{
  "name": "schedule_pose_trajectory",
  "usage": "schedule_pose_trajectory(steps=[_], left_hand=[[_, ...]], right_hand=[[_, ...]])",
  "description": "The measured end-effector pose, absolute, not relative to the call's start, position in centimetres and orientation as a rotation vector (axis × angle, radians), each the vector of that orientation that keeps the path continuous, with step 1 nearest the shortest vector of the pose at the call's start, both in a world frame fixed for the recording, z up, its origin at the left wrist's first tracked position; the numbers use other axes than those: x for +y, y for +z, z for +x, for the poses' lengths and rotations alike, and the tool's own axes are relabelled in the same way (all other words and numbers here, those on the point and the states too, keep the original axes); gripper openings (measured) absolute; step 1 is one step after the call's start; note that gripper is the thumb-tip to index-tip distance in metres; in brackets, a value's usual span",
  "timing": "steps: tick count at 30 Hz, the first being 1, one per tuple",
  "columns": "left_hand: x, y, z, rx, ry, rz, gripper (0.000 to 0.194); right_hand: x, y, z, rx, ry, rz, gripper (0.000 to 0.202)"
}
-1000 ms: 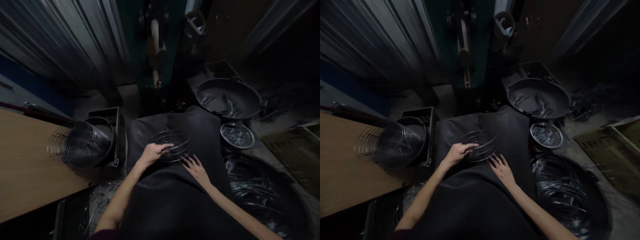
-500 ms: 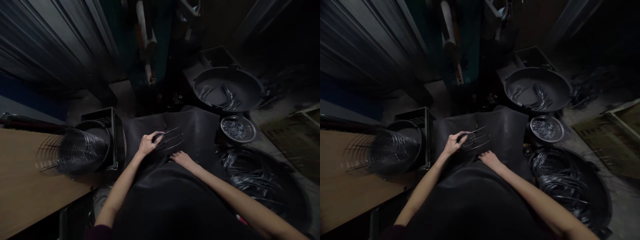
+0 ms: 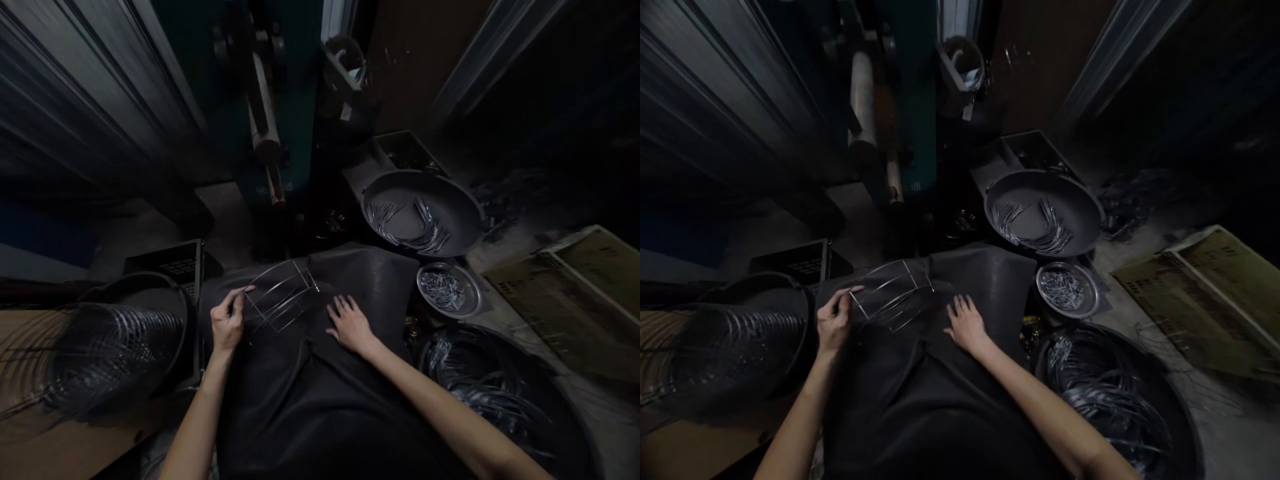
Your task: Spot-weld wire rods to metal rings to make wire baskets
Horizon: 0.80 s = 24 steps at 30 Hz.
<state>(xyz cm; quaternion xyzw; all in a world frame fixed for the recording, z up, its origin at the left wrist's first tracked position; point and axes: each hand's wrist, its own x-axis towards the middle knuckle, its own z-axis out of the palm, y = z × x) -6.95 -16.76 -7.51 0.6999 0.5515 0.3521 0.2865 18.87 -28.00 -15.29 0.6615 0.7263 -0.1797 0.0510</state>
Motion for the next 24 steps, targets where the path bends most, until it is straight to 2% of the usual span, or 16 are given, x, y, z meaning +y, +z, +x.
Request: schedule_pose_trajectory(steps=[2,5,7,9,11,13,15,17,18,20,22,24], left_hand=[[-17.0,-8.2,-7.0,1.439,0.864,1.908,0.034],[-16.8,-8.4,-6.7,1.339,0.798,1.962,0.033],[-15.8,-7.5,-6.2,1.289,0.807,1.986,0.031],[-14.7,-6.1,-5.5,1.263,0.847,2.003,0.031],[-14.2,-4.5,-4.4,1.258,0.877,2.021,0.033],[-14.4,-3.1,-2.9,1.228,0.863,2.075,0.037],[-14.9,-2.5,-1.2,1.095,0.783,2.201,0.04],[-14.6,-2.8,-0.1,0.894,0.66,2.354,0.038],[-14.1,-3.2,0.1,0.836,0.624,2.393,0.038],[-12.6,-4.5,-0.6,0.868,0.633,2.427,0.04],[-10.8,-6.2,-2.2,1.121,0.631,2.405,0.046],[-9.1,-8.5,-3.9,1.43,0.406,2.367,0.045]], right_hand=[[-28.4,-16.7,17.3,2.192,-0.598,1.875,0.053],[-28.5,-16.8,16.3,2.256,-0.795,1.835,0.04],[-27.7,-14.7,18.4,2.39,-1.025,1.943,0.033],[-26.6,-11.2,22.5,2.466,-1.227,2.23,0.031],[-25.5,-7.5,27.2,2.335,-1.06,2.763,0.039],[-24.4,-4.7,30.5,2.231,-0.832,3.043,0.05],[-23.0,-3.8,31.1,2.528,-0.672,2.874,0.069],[-21.8,-4.6,29.4,2.882,-0.678,2.434,0.09],[-21.5,-5.4,28.1,2.959,-0.717,2.244,0.093],[-21.4,-7.3,25.4,2.942,-0.789,2.054,0.08],[-21.8,-9.1,23.5,2.896,-0.848,2.017,0.063],[-22.3,-10.3,22.9,2.916,-0.881,2.046,0.052]])
